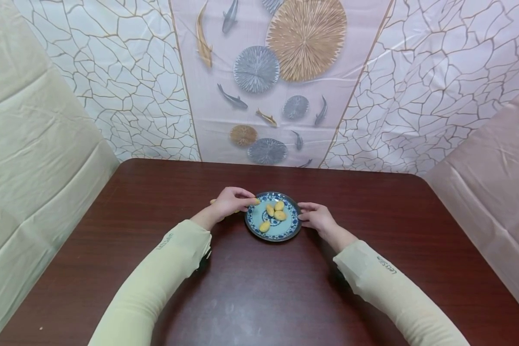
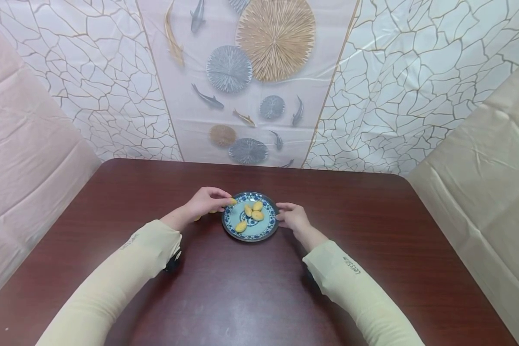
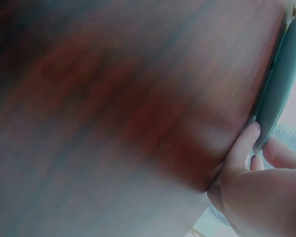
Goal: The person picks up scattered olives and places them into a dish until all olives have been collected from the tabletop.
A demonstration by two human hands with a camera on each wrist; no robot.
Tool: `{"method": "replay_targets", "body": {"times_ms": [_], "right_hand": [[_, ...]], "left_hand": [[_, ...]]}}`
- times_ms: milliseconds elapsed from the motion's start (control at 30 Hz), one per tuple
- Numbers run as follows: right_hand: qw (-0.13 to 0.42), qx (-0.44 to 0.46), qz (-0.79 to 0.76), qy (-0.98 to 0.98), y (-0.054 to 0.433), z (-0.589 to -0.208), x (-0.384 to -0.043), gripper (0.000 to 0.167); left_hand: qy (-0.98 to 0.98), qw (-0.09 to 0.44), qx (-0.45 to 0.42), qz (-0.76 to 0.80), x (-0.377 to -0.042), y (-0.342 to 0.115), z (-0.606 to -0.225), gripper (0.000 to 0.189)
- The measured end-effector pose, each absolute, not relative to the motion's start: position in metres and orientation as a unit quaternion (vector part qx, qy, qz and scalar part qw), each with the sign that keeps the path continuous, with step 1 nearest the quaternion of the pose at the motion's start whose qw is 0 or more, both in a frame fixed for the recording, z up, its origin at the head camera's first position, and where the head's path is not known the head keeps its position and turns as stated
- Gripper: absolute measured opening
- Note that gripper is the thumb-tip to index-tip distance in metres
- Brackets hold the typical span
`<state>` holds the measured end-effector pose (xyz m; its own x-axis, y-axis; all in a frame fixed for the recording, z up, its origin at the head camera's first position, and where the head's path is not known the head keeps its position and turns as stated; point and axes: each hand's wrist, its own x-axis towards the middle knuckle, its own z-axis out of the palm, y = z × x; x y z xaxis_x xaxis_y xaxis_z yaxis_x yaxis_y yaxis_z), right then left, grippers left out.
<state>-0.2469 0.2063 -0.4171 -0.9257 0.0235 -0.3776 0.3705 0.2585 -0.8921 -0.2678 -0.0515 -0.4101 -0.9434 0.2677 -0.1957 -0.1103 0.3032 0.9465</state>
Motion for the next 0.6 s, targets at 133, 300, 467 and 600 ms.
{"method": "replay_targets", "body": {"times_ms": [133, 300, 467, 600], "right_hand": [[0.147, 0.132, -0.59, 0.783, 0.206, -0.417, -0.247, 0.046], [0.149, 0.133, -0.591, 0.781, 0.206, -0.417, -0.247, 0.047], [0.148, 0.133, -0.592, 0.781, 0.206, -0.418, -0.247, 0.046], [0.15, 0.132, -0.594, 0.78, 0.206, -0.417, -0.247, 0.046]], "left_hand": [[0.793, 0.169, 0.058, 0.582, -0.267, -0.047, -0.411, 0.027], [0.794, 0.176, 0.077, 0.577, -0.264, -0.04, -0.41, 0.027], [0.803, 0.178, 0.104, 0.559, -0.263, -0.034, -0.411, 0.024], [0.812, 0.185, 0.124, 0.539, -0.261, -0.029, -0.411, 0.022]]}}
